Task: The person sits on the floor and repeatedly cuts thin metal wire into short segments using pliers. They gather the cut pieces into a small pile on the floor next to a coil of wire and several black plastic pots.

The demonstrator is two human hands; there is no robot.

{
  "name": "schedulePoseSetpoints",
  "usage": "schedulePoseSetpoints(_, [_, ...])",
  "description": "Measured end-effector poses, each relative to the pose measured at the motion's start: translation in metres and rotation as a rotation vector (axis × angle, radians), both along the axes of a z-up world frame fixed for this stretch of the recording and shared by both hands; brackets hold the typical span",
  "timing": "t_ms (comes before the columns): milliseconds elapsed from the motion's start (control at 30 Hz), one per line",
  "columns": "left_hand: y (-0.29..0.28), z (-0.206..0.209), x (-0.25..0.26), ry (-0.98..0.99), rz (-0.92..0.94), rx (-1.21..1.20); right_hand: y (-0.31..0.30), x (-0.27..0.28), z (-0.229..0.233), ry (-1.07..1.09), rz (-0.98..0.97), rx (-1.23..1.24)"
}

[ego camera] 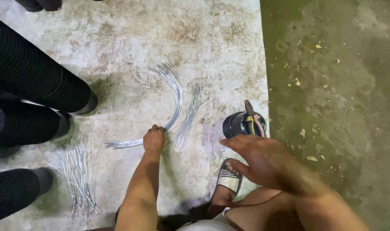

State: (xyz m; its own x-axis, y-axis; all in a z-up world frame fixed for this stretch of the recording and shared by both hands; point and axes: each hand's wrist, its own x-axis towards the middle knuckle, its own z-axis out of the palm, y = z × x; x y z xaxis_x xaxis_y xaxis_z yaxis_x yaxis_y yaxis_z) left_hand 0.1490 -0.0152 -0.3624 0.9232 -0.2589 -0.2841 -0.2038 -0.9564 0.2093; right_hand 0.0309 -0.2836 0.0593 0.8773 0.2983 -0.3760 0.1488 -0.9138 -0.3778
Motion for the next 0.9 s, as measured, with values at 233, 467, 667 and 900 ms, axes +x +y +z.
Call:
schedulePoseSetpoints(233, [0.012,-0.010,0.003,0.044,-0.017,0.057,0.005,0.003,-0.009,0.020,0.021,-0.006])
schedulePoseSetpoints(467, [0.027,-0.014,-0.002,-0.124,-0.053,0.004,0.009,0.002,-0.006,-0.102,0.085,0.108])
schedulePoseSetpoints(667, [0.031,0.030,-0.012,-0.134,0.134,-0.347,0.013,0.015,0.001,0.017,0.011,-0.002])
schedulePoseSetpoints(900, [0.014,0.126,-0.007,-0.483,0.424,-0.883,0.017,0.031,-0.005,-0.122,-0.080,-0.040])
